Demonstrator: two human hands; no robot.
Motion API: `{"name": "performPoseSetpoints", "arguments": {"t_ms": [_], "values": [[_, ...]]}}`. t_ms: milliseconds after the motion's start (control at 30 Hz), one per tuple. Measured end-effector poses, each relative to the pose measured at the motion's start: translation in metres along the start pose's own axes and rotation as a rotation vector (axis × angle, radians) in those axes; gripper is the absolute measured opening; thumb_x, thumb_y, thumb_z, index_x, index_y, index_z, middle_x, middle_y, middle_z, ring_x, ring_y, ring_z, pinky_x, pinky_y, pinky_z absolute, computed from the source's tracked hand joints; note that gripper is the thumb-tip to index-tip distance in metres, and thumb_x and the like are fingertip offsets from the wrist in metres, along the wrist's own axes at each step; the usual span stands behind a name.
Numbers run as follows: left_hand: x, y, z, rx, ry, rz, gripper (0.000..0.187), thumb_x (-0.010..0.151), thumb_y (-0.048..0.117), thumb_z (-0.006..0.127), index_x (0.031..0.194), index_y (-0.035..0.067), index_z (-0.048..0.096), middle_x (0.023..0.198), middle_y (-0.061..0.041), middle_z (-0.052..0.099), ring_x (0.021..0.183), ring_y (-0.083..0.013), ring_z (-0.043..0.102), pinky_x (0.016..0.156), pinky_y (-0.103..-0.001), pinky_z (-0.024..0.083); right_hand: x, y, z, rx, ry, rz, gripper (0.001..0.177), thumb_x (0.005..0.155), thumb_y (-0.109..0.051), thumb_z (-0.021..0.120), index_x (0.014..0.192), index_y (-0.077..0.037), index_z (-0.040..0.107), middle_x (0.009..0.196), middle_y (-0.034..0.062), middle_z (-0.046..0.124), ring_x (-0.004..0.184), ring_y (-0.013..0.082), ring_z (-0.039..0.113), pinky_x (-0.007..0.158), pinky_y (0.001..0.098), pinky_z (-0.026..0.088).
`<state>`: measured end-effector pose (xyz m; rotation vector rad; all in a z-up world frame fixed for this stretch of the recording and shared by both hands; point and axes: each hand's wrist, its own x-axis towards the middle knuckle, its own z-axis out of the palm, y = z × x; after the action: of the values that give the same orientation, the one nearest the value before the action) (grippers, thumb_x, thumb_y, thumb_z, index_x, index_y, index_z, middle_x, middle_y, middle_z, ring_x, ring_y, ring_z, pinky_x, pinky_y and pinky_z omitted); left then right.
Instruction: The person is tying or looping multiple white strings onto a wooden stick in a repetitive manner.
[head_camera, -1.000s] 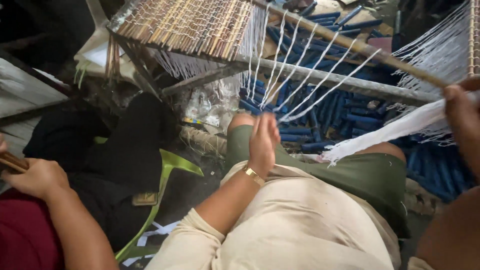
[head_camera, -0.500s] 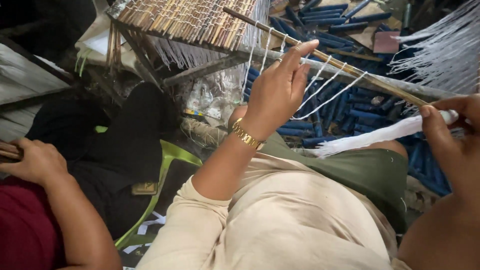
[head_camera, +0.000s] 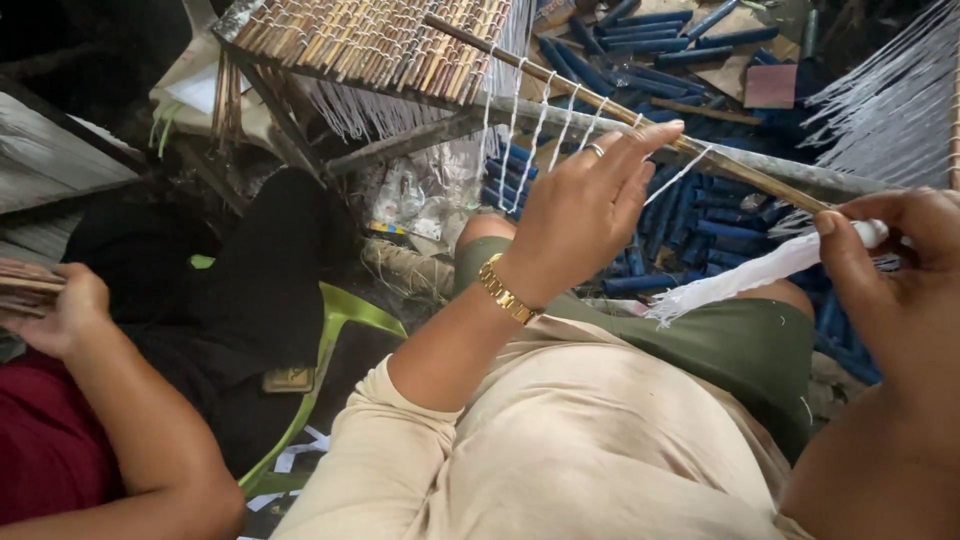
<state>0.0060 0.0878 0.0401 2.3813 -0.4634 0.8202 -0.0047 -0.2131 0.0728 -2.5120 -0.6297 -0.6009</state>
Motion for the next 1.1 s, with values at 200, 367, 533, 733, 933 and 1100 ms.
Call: {"name": "performPoseSetpoints", "arguments": {"t_ms": [200,367,533,733,933,1100], "values": [[-0.006,0.033,-0.005,-0.488,0.107,-0.06,0.022,0.115,0.03,0.043,0.134,0.021,0.052,0.109,-0.002,0.072,0.08,-0.0128,0.058,0.073,-0.029,0.044,0.004,-0.006,0.005,-0.004,-0.008,-0.024,0.018,0.128,-0.006,0.076,0.126,0.011,0.071,0.101,0.0202,0.052,0.09,0.0315,0.053,0.079,0.0435,0.041],[-0.007,0.06,0.043,-1.109,-0.222,-0.548,0.056,0.092,0.053,0.057,0.12,0.007,0.072,0.09,-0.003,0.077,0.08,-0.0098,0.065,0.074,-0.026,0.051,0.0,-0.034,0.014,0.225,-0.065,0.131,0.02,0.125,-0.01,0.064,0.137,0.005,0.059,0.105,0.0157,0.055,0.082,0.0219,0.046,0.071,0.0347,0.036],[-0.019,0.045,0.092,-1.462,-0.09,-0.429,0.044,0.113,0.046,0.055,0.133,0.011,0.071,0.1,-0.004,0.073,0.089,-0.0061,0.06,0.082,-0.022,0.05,-0.006,-0.048,0.016,0.257,-0.086,0.145,0.017,0.119,-0.004,0.061,0.129,0.01,0.065,0.101,0.0184,0.052,0.072,0.0212,0.05,0.062,0.0331,0.038],[-0.013,0.026,0.049,-1.378,0.091,-0.491,0.038,0.109,0.044,0.058,0.121,0.012,0.074,0.093,-0.005,0.076,0.087,-0.0109,0.068,0.079,-0.026,0.055,-0.009,-0.029,0.006,0.195,-0.179,0.113,0.022,0.12,-0.012,0.058,0.131,0.007,0.062,0.1,0.0204,0.064,0.076,0.027,0.06,0.065,0.0356,0.044],[-0.015,0.051,0.059,-0.91,-0.148,-0.396,0.045,0.097,0.049,0.058,0.129,0.02,0.072,0.122,0.006,0.075,0.089,-0.0062,0.06,0.085,-0.024,0.051,-0.01,-0.035,0.006,0.238,-0.105,0.028,0.028,0.126,-0.007,0.047,0.139,0.013,0.061,0.119,0.0247,0.06,0.11,0.0337,0.059,0.092,0.0417,0.044],[-0.024,0.05,0.08,-0.75,-0.117,-0.096,0.032,0.102,0.044,0.054,0.111,0.021,0.075,0.112,0.005,0.078,0.112,-0.018,0.073,0.105,-0.037,0.054,-0.018,-0.027,0.014,0.342,-0.107,0.151,0.019,0.123,-0.007,0.056,0.134,0.009,0.059,0.115,0.0198,0.061,0.096,0.0251,0.06,0.081,0.0338,0.045]]}}
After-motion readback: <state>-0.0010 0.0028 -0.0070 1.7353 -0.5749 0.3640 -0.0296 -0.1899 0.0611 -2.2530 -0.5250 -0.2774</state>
